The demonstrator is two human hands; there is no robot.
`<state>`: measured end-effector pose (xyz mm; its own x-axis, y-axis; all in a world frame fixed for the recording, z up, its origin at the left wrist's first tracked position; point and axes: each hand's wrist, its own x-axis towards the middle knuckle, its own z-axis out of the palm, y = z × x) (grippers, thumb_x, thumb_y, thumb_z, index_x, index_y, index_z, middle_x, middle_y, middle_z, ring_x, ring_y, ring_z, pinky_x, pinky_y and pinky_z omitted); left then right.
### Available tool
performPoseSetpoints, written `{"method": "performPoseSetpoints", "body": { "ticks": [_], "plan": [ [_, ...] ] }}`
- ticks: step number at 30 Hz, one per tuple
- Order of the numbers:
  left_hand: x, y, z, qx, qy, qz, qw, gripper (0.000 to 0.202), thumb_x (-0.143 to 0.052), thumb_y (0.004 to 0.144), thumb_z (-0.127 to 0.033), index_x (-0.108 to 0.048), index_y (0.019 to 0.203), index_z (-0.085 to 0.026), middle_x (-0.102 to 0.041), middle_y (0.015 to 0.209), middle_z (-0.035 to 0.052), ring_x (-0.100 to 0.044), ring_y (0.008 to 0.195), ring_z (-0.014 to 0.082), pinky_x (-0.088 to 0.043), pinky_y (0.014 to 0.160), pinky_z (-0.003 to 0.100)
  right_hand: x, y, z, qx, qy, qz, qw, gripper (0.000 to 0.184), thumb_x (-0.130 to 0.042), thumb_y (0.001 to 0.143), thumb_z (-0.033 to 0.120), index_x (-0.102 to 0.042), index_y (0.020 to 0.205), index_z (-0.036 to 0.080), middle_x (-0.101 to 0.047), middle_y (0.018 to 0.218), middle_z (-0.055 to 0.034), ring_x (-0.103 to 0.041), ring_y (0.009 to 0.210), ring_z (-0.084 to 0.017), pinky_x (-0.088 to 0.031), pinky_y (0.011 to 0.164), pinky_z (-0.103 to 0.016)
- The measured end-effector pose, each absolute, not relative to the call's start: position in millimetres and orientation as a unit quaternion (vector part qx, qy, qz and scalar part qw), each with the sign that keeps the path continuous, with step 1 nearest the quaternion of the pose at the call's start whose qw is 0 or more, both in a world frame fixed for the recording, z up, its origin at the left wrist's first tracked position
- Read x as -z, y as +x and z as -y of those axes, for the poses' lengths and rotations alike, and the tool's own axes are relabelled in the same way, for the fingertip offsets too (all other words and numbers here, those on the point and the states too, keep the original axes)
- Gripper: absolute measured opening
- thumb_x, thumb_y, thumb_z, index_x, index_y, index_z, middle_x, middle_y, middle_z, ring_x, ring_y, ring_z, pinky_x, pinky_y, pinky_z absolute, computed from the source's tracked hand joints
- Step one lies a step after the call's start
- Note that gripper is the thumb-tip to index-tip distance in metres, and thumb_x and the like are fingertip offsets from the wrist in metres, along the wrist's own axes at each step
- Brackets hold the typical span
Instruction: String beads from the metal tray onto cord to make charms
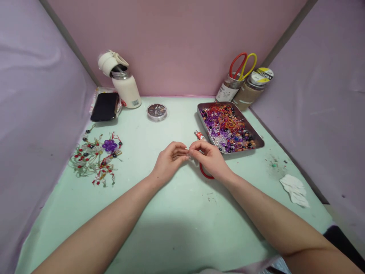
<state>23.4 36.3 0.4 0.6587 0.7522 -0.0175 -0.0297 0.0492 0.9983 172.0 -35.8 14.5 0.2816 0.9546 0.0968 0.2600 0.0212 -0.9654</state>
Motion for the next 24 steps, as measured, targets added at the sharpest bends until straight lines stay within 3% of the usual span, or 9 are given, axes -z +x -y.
{"method": "performPoseSetpoints", "body": {
  "ticks": [5,10,13,18,24],
  "plan": [
    [0.5,22.1,-35.3,-0.299,0.633,-0.283,0.656,0.037,-0.066,0.074,-0.021,-0.049,0.106,-0.022,-0.071,0.089,0.0024,-0.067,0.089,0.0163,-0.050,0.087,0.037,-15.9,170.7,36.2,-0.405,-0.636,0.418,0.507,0.019,-0.055,0.084,0.037,-0.059,0.085,0.019,-0.051,0.061,0.0044,-0.045,0.053,-0.010,-0.038,0.053,-0.025],
    [0.0,21.4,-34.1,-0.296,0.657,-0.284,0.633,0.036,-0.063,0.076,-0.019,-0.047,0.108,-0.023,-0.072,0.090,0.0020,-0.067,0.085,0.0154,-0.050,0.086,0.035,-15.6,167.6,36.2,-0.330,-0.640,0.481,0.500,0.015,-0.063,0.078,0.032,-0.066,0.084,0.019,-0.064,0.085,-0.0033,-0.057,0.076,-0.014,-0.045,0.071,-0.029],
    [-0.2,21.8,-34.0,-0.297,0.652,-0.286,0.636,0.037,-0.065,0.075,-0.020,-0.047,0.107,-0.022,-0.072,0.088,0.0020,-0.067,0.084,0.0157,-0.051,0.084,0.034,-14.5,167.8,36.9,-0.313,-0.628,0.483,0.523,0.011,-0.062,0.079,0.030,-0.065,0.077,0.019,-0.063,0.082,-0.0023,-0.057,0.074,-0.014,-0.045,0.069,-0.028],
    [-0.4,21.0,-34.5,-0.313,0.651,-0.298,0.624,0.035,-0.067,0.076,-0.025,-0.049,0.106,-0.023,-0.072,0.090,0.0027,-0.067,0.087,0.0166,-0.050,0.084,0.035,-12.1,170.3,37.2,-0.425,-0.617,0.395,0.532,0.018,-0.065,0.078,0.036,-0.063,0.082,0.019,-0.062,0.075,0.0010,-0.053,0.059,-0.010,-0.044,0.058,-0.026],
    [-1.8,19.6,-35.6,-0.329,0.690,-0.322,0.559,0.032,-0.067,0.077,-0.028,-0.051,0.104,-0.023,-0.074,0.090,0.0030,-0.065,0.083,0.0164,-0.046,0.077,0.032,-14.5,169.6,35.8,-0.564,-0.534,0.273,0.568,0.024,-0.077,0.067,0.034,-0.062,0.072,0.017,-0.066,0.081,-0.0005,-0.062,0.074,-0.011,-0.052,0.074,-0.026]
  ]
}}
